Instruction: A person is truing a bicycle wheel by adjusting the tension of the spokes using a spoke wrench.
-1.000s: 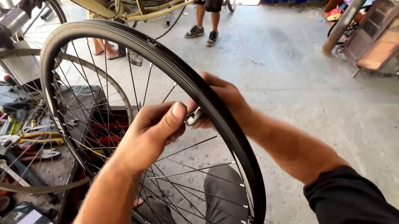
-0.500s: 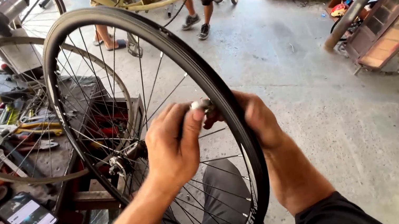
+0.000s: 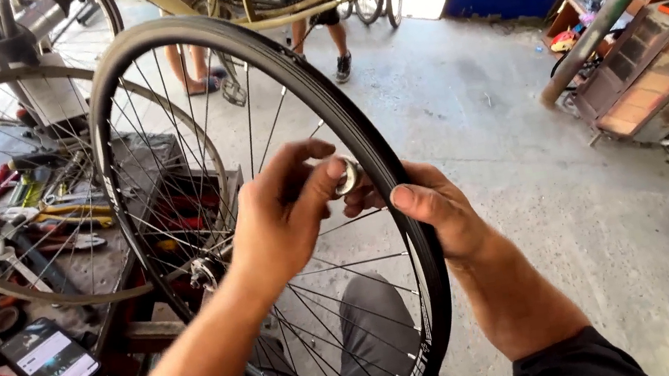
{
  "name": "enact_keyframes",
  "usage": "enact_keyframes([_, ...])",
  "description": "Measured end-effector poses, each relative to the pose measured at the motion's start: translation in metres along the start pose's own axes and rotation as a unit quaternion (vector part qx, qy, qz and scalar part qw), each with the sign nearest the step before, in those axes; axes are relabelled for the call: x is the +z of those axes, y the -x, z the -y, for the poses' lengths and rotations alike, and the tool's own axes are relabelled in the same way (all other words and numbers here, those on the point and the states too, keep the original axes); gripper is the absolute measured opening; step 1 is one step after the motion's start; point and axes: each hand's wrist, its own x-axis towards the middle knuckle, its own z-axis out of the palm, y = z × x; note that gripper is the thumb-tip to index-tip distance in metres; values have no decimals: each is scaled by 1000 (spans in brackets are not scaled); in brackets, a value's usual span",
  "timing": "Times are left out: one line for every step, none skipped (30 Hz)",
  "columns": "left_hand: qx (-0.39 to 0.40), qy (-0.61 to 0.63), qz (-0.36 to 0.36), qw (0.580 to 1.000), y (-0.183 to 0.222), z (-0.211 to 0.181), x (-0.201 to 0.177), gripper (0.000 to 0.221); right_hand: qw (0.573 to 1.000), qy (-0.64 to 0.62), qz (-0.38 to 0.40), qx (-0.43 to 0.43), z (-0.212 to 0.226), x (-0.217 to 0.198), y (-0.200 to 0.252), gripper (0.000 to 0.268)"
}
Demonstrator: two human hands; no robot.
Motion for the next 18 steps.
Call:
enact_keyframes([49,23,-48,997,3,2,4,24,999,38,14,-9,4,0,-1,57])
enact_keyframes([54,24,-48,997,0,5,6,24,999,41,14,-13,4,-4,-6,57])
enact_keyframes([111,23,-68,991,-1,9,8,22,997,61,34,-21,3,-6,-10,60])
enact_keyframes([168,22,-88,982,-2,13,10,22,995,81,53,-29,3,-9,-13,63])
enact_keyframes([167,24,-89,982,-1,11,10,22,995,82,54,-27,4,-11,-19,63])
enact_keyframes([195,29,-88,976,0,8,10,34,992,98,70,-26,6,-13,-25,61])
enact_keyframes([226,34,-88,969,-1,5,9,47,989,114,87,-28,8,-15,-32,61])
enact_keyframes([228,34,-90,969,0,6,11,47,989,116,89,-29,14,-14,-38,61])
enact_keyframes([232,50,-91,967,1,8,12,47,982,162,92,-33,21,-12,-45,65])
enact_keyframes([236,66,-92,965,2,9,13,47,973,208,95,-38,27,-9,-52,70])
enact_keyframes([235,65,-96,965,2,11,16,47,972,208,100,-36,28,-8,-60,70])
enact_keyframes([236,64,-106,964,2,13,18,43,986,138,93,21,29,-7,-69,75])
enact_keyframes([238,64,-115,962,1,15,22,40,991,69,83,78,30,-7,-77,81])
enact_keyframes([236,65,-118,962,1,16,20,40,991,70,85,80,26,-3,-77,81])
enact_keyframes([274,30,-138,951,-1,17,18,38,992,13,98,77,23,0,-80,81])
enact_keyframes([310,-5,-159,937,-3,18,16,36,990,-44,110,75,20,3,-83,83])
enact_keyframes([312,-3,-164,936,-2,21,12,36,990,-39,115,74,21,1,-76,83])
enact_keyframes([345,-65,-184,918,-1,24,8,36,990,-59,108,72,21,-1,-70,83])
